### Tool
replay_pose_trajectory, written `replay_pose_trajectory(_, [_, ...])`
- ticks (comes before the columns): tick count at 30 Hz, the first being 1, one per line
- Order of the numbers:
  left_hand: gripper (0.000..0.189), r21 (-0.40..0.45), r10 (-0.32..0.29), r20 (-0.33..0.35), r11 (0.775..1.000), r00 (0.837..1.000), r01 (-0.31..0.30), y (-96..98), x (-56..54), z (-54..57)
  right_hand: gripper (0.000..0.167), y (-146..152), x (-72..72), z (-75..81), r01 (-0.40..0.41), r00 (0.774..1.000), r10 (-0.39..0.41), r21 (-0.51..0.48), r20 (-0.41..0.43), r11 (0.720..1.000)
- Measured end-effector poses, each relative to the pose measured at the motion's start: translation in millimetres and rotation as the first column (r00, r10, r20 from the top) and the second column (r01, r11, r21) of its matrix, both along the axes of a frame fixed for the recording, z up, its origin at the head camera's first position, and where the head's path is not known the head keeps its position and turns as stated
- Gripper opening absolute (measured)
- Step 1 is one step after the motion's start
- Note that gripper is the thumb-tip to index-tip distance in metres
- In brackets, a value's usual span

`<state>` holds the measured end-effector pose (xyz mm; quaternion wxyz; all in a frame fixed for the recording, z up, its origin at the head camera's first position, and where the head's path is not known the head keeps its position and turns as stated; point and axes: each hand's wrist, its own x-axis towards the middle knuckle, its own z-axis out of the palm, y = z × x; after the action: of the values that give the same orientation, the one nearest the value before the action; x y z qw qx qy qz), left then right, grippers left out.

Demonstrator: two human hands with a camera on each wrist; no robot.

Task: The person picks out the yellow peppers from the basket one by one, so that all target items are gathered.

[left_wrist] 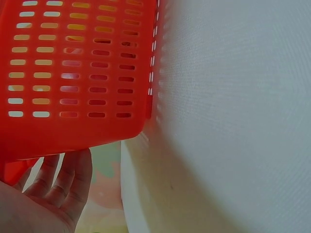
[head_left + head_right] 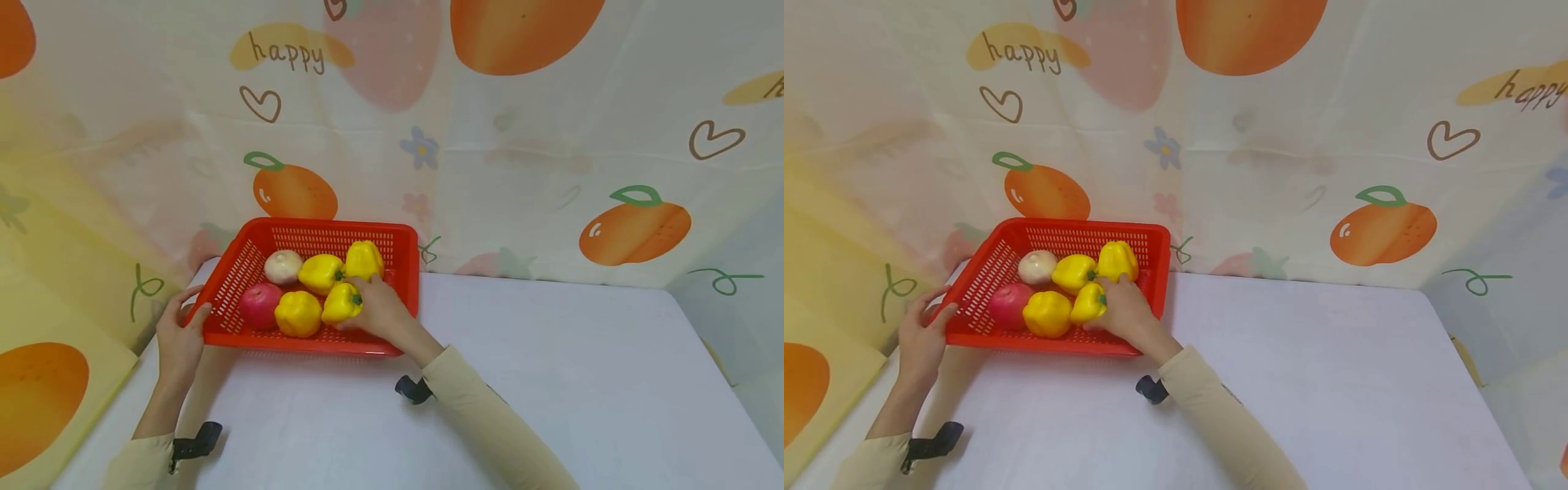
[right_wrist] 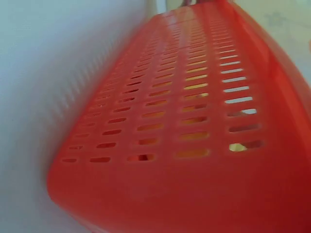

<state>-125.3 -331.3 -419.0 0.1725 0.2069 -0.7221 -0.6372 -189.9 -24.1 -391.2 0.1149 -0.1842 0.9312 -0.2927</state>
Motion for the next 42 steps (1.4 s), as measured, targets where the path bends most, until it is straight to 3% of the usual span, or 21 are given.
replay_pose_trajectory(6, [0.04, -0.004, -0.003, -0.013, 1.0, 1.0, 0.003, -1.0, 0.7, -0.8, 0.087, 6, 4.1, 10.6, -0.009, 0.999, 0.005, -0.076, -0.049, 0.997])
replay_pose_trajectory(13, [0.04, 0.02, 0.01, -0.007, 1.0, 1.0, -0.01, -1.1, 0.1, -1.0, 0.078, 24, 7.4, 16.5, 0.018, 0.992, -0.038, -0.161, -0.121, 0.987])
replay_pose_trajectory(22, [0.042, -0.031, -0.065, 0.039, 0.997, 0.997, 0.066, -3.5, 2.9, -0.1, 0.074, 56, 4.3, 22.1, 0.063, 0.959, -0.152, -0.342, -0.238, 0.938])
replay_pose_trajectory(26, [0.042, -0.024, -0.068, 0.034, 0.997, 0.997, 0.069, -3.0, 1.7, 0.1, 0.071, 73, 2.9, 29.2, 0.069, 0.945, -0.184, -0.385, -0.269, 0.92])
replay_pose_trajectory(34, [0.041, -0.015, -0.059, 0.049, 0.998, 0.997, 0.06, -1.6, 1.3, 0.4, 0.072, 102, -1.6, 37.0, 0.076, 0.928, -0.216, -0.412, -0.304, 0.908])
replay_pose_trajectory(42, [0.043, -0.016, -0.063, 0.044, 0.998, 0.997, 0.064, -2.1, 1.4, -0.5, 0.067, 129, -7.2, 39.1, 0.132, 0.905, -0.268, -0.38, -0.33, 0.916])
